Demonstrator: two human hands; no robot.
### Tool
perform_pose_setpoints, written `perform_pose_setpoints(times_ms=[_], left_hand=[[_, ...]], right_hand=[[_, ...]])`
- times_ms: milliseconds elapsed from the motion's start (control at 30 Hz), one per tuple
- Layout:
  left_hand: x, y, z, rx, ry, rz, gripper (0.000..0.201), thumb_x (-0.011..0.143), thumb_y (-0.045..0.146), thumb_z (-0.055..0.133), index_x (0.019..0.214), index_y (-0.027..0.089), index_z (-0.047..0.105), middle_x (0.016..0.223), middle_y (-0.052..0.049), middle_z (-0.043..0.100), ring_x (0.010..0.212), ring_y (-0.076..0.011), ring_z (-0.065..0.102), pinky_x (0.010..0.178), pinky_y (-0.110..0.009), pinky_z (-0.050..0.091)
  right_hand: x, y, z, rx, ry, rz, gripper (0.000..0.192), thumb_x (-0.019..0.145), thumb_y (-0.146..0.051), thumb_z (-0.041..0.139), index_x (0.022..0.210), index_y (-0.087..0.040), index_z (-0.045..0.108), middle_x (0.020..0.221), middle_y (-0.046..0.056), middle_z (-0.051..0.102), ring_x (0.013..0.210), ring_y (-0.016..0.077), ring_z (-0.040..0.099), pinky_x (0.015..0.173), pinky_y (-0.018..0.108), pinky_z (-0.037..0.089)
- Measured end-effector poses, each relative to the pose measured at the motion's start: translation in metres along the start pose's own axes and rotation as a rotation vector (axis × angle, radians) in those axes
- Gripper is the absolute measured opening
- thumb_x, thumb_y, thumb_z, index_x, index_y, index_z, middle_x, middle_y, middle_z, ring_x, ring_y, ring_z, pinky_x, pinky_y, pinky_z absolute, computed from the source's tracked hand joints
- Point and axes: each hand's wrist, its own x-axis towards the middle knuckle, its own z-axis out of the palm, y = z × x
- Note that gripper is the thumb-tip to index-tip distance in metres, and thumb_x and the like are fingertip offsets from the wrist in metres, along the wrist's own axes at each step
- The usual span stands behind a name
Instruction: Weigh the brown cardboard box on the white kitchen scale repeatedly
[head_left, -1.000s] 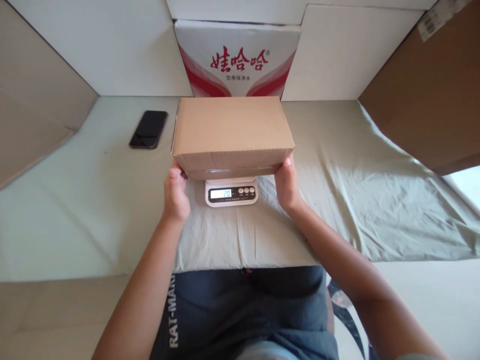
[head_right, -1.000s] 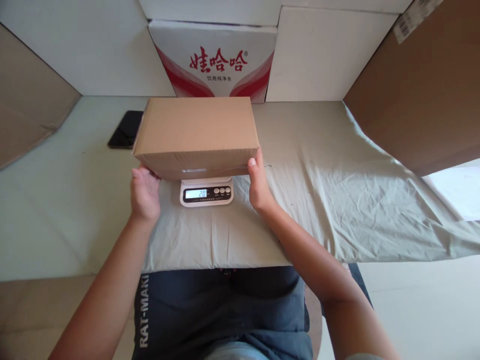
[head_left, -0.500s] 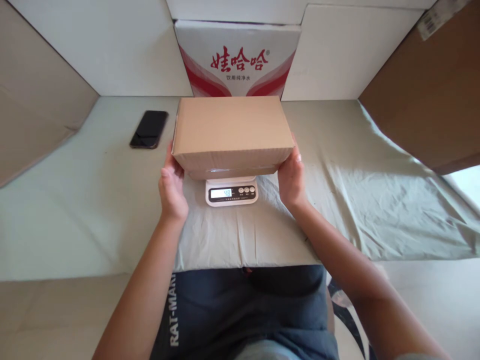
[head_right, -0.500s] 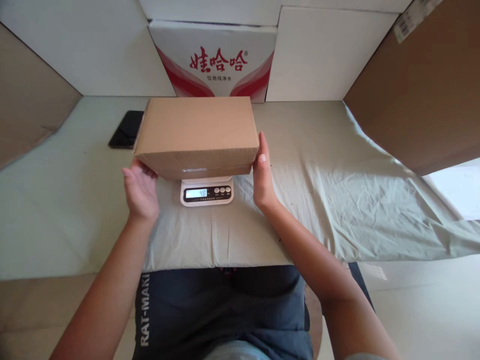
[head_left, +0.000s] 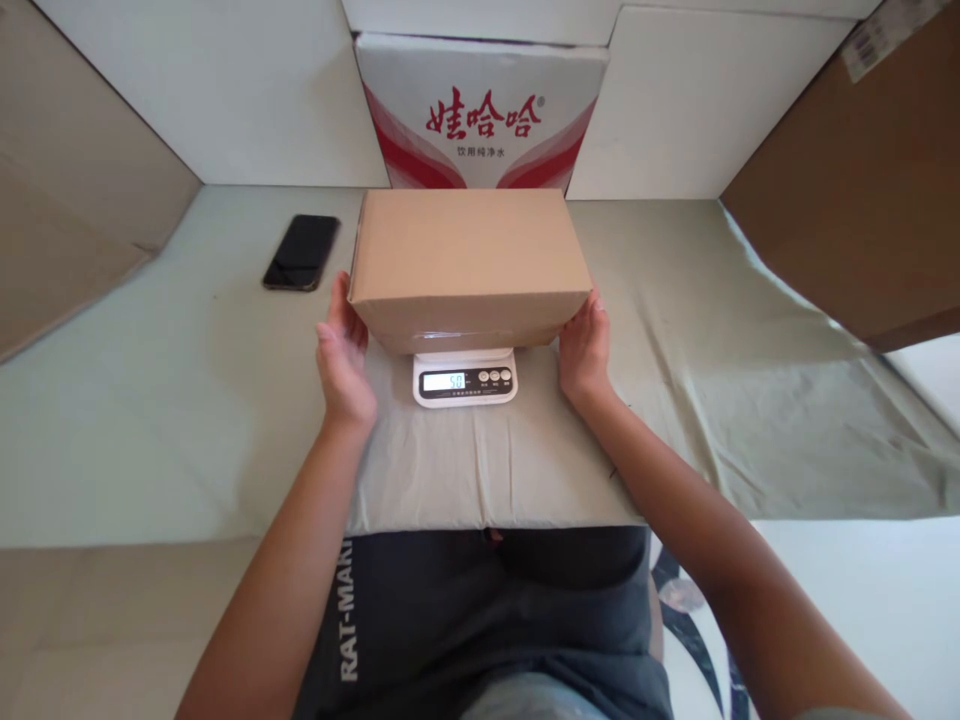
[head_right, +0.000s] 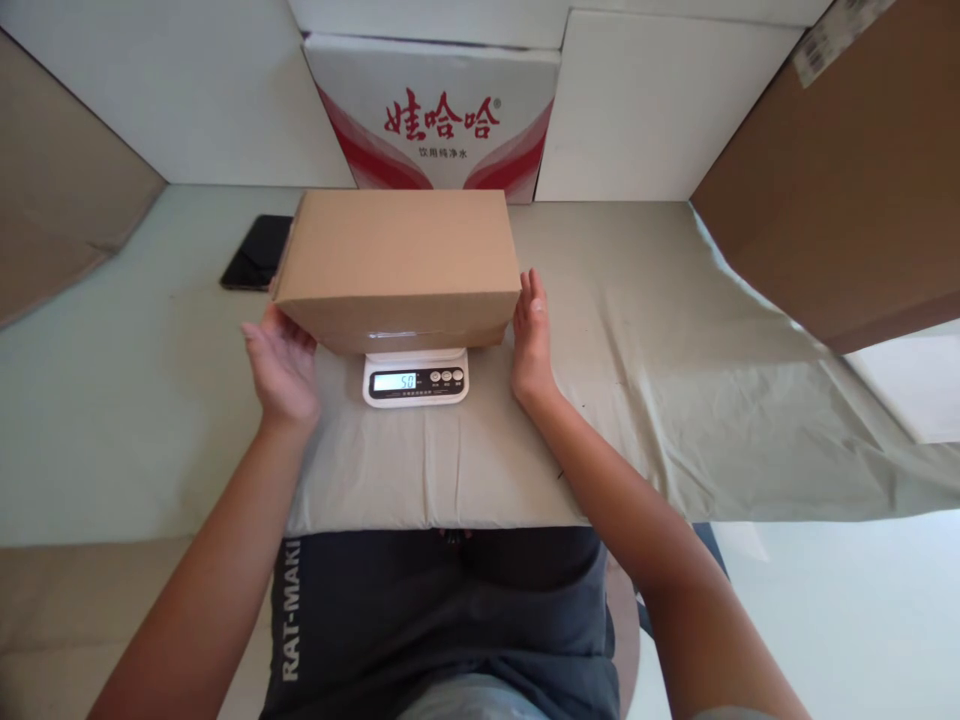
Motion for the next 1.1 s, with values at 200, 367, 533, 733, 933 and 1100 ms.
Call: perform_pose_setpoints(times_ms=[200, 367, 533, 733, 933, 1100], left_hand=[[0.003, -0.009, -0.003, 0.007, 0.011, 0.014, 0.09, 0.116, 0.107, 0.044, 0.16, 0.039, 0.084, 0.186, -0.001, 0.075, 0.19, -0.0461, 0.051, 0.151, -0.077, 0.044], [0.001, -0.005, 0.002, -0.079, 0.046, -0.014, 0.097, 0.114, 0.109, 0.049, 0.156, 0.027, 0.081, 0.186, -0.011, 0.074, 0.186, -0.0436, 0.054, 0.15, -0.06, 0.049], [0.004, -0.01, 0.001, -0.052, 0.043, 0.001, 0.104, 0.117, 0.109, 0.029, 0.155, 0.029, 0.083, 0.174, -0.007, 0.082, 0.18, -0.0426, 0.061, 0.139, -0.06, 0.057], [0.0, -0.008, 0.008, -0.03, 0.031, 0.035, 0.085, 0.119, 0.099, 0.052, 0.141, 0.026, 0.087, 0.159, -0.011, 0.089, 0.182, -0.0428, 0.06, 0.139, -0.061, 0.058], [-0.004, 0.003, 0.018, -0.07, 0.02, 0.018, 0.073, 0.111, 0.098, 0.072, 0.128, 0.029, 0.09, 0.148, -0.011, 0.093, 0.185, -0.0445, 0.058, 0.142, -0.062, 0.057], [-0.003, 0.007, 0.023, -0.019, 0.045, -0.004, 0.088, 0.107, 0.106, 0.066, 0.135, 0.026, 0.089, 0.158, -0.016, 0.089, 0.183, -0.0443, 0.061, 0.141, -0.058, 0.06]], right_hand=[[0.011, 0.005, -0.009, 0.001, 0.042, 0.007, 0.103, 0.093, -0.11, 0.062, 0.177, -0.05, 0.066, 0.209, -0.006, 0.051, 0.204, 0.0317, 0.032, 0.171, 0.068, 0.023], [0.017, 0.012, -0.014, -0.011, 0.044, 0.011, 0.115, 0.088, -0.113, 0.062, 0.182, -0.047, 0.062, 0.211, -0.003, 0.047, 0.205, 0.0334, 0.03, 0.171, 0.068, 0.023], [0.018, 0.018, -0.014, -0.026, 0.041, 0.01, 0.112, 0.094, -0.112, 0.058, 0.185, -0.046, 0.06, 0.211, -0.003, 0.048, 0.205, 0.0322, 0.031, 0.17, 0.065, 0.025], [0.022, 0.02, -0.016, -0.032, 0.016, 0.011, 0.106, 0.096, -0.11, 0.058, 0.18, -0.046, 0.065, 0.208, -0.002, 0.053, 0.203, 0.0326, 0.036, 0.17, 0.065, 0.029], [0.021, 0.017, -0.014, -0.031, 0.047, 0.012, 0.118, 0.095, -0.109, 0.06, 0.185, -0.034, 0.057, 0.211, 0.006, 0.047, 0.202, 0.035, 0.038, 0.169, 0.061, 0.032], [0.025, 0.018, -0.015, -0.027, 0.034, 0.006, 0.113, 0.096, -0.11, 0.059, 0.184, -0.04, 0.058, 0.209, 0.002, 0.05, 0.201, 0.0346, 0.04, 0.169, 0.064, 0.033]])
